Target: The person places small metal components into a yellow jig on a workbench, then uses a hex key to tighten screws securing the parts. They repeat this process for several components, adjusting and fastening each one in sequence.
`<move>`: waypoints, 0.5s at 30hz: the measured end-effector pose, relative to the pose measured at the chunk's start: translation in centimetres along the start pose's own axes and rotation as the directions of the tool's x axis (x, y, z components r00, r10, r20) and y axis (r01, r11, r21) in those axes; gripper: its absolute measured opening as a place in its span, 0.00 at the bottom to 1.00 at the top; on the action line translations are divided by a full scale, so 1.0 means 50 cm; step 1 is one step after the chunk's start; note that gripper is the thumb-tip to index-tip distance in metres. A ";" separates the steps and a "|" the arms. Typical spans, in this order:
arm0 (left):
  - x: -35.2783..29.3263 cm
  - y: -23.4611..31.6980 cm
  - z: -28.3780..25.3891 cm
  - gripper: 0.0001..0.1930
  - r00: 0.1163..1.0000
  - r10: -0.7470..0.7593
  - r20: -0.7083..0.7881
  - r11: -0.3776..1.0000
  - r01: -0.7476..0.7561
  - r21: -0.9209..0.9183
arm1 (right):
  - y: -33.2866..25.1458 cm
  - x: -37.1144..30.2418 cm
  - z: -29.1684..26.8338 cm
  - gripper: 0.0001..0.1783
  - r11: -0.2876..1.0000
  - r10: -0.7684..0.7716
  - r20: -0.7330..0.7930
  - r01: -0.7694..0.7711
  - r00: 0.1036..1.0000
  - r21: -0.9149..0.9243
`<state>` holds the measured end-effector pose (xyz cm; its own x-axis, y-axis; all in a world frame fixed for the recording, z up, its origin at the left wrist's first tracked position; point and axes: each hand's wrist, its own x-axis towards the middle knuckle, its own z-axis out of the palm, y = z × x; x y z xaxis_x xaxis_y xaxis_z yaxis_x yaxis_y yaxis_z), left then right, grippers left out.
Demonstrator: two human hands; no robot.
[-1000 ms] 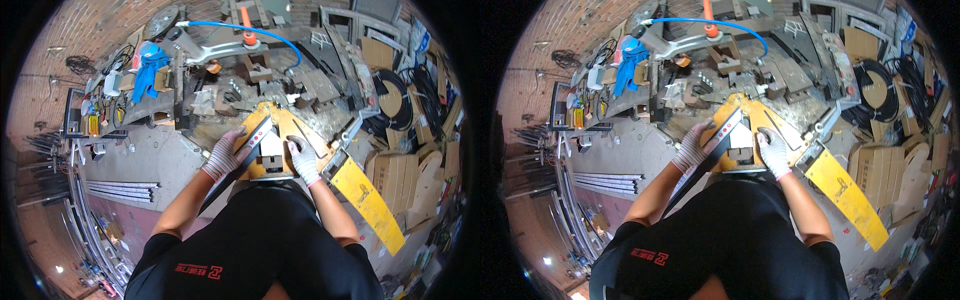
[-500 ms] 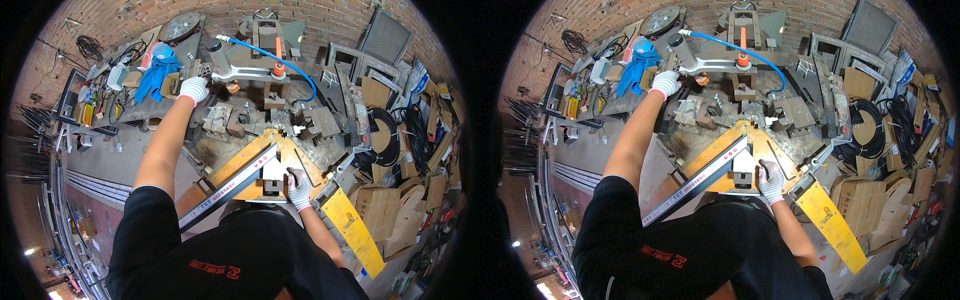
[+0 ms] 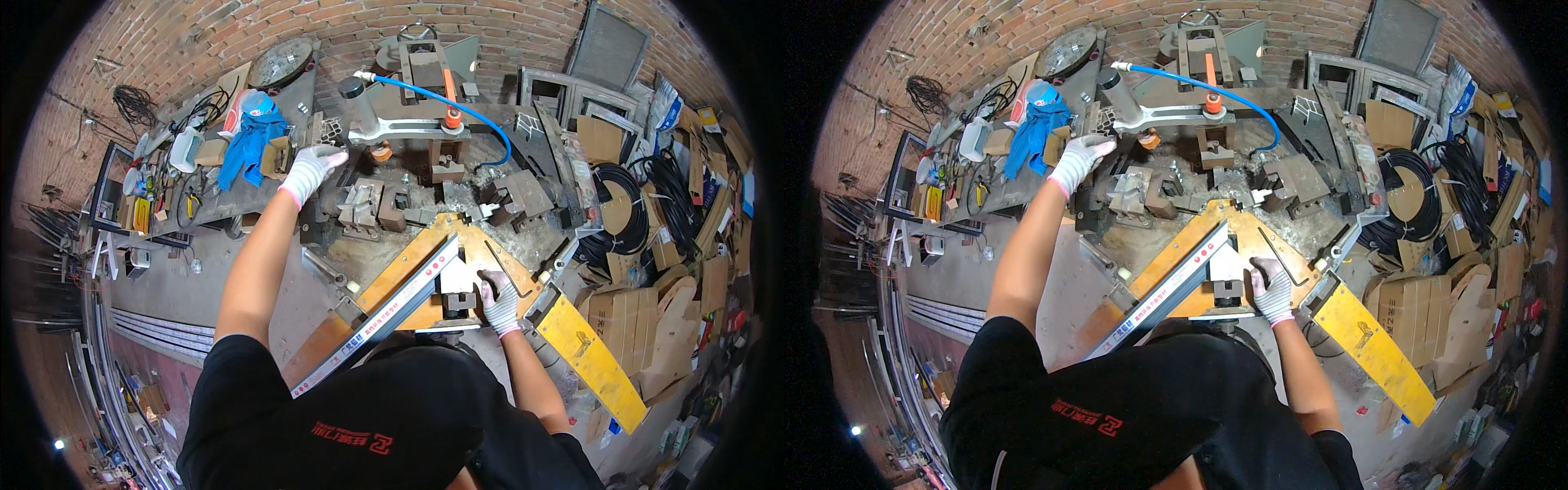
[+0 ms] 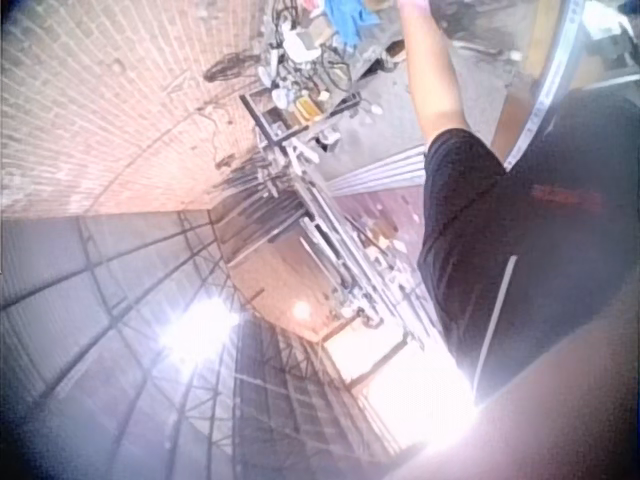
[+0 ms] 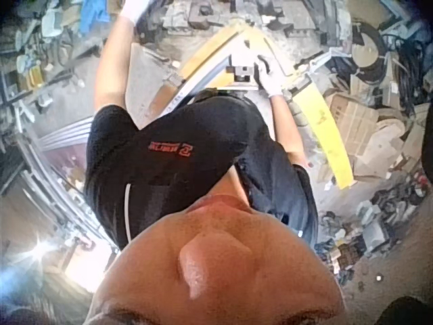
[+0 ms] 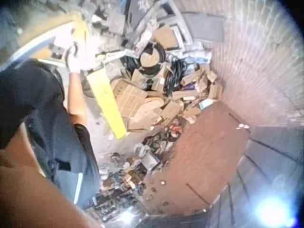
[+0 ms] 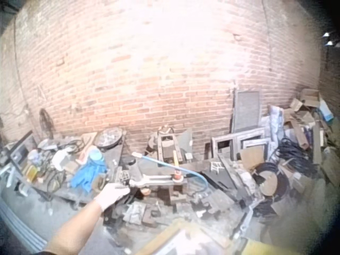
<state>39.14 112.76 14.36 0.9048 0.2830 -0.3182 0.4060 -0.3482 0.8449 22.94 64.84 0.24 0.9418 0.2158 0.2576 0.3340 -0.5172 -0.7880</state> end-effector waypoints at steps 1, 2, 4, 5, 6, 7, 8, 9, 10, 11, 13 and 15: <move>-0.033 -0.004 -0.006 0.16 0.997 -0.021 0.077 0.986 0.033 -0.161 | 0.003 0.000 0.000 0.12 1.000 0.005 0.001 -0.005 1.000 0.006; -0.067 -0.006 -0.007 0.15 0.985 -0.053 0.164 0.942 0.103 -0.319 | 0.005 0.002 -0.001 0.11 1.000 0.013 0.001 -0.013 1.000 -0.006; -0.137 -0.011 0.005 0.15 0.963 0.037 0.266 0.868 0.101 -0.487 | -0.003 0.006 -0.006 0.11 0.978 0.184 -0.011 -0.182 0.983 0.099; -0.168 -0.010 0.024 0.13 0.970 0.037 0.239 0.861 0.090 -0.500 | -0.014 0.011 -0.009 0.11 0.972 0.225 -0.059 -0.220 0.973 0.079; -0.194 -0.009 0.038 0.12 0.956 0.058 0.288 0.848 0.105 -0.519 | -0.029 0.019 -0.013 0.11 0.947 0.322 -0.106 -0.322 0.941 0.021; -0.222 -0.008 0.054 0.12 0.951 0.051 0.306 0.844 0.123 -0.522 | -0.053 0.024 -0.020 0.11 0.967 0.253 -0.141 -0.246 0.957 0.063; -0.248 -0.006 0.070 0.11 0.936 0.084 0.342 0.823 0.129 -0.553 | -0.082 0.031 -0.028 0.12 0.942 0.335 -0.160 -0.330 0.928 0.059; -0.271 -0.003 0.086 0.11 0.926 0.066 0.371 0.835 0.152 -0.528 | -0.118 0.037 -0.039 0.13 0.979 0.204 -0.150 -0.200 0.967 0.040; -0.295 0.001 0.106 0.11 0.909 0.084 0.409 0.798 0.184 -0.573 | -0.158 0.042 -0.047 0.13 0.992 0.121 -0.152 -0.114 0.981 0.050; -0.318 0.008 0.125 0.12 0.889 0.106 0.445 0.760 0.217 -0.613 | -0.200 0.048 -0.056 0.13 0.999 0.040 -0.116 -0.037 0.992 0.024; -0.362 0.023 0.162 0.12 0.868 0.078 0.491 0.727 0.287 -0.623 | -0.277 0.063 -0.061 0.14 0.997 -0.004 -0.029 0.006 1.000 0.080; -0.419 0.029 0.214 0.10 0.849 0.089 0.521 0.632 0.357 -0.688 | -0.332 0.074 -0.055 0.19 0.987 -0.024 0.003 0.023 1.000 0.161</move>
<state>22.13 96.77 17.64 0.8708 -0.2567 -0.4193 0.4911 0.4958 0.7163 20.98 71.96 15.83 0.9334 0.2308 0.2749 0.3457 -0.3719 -0.8615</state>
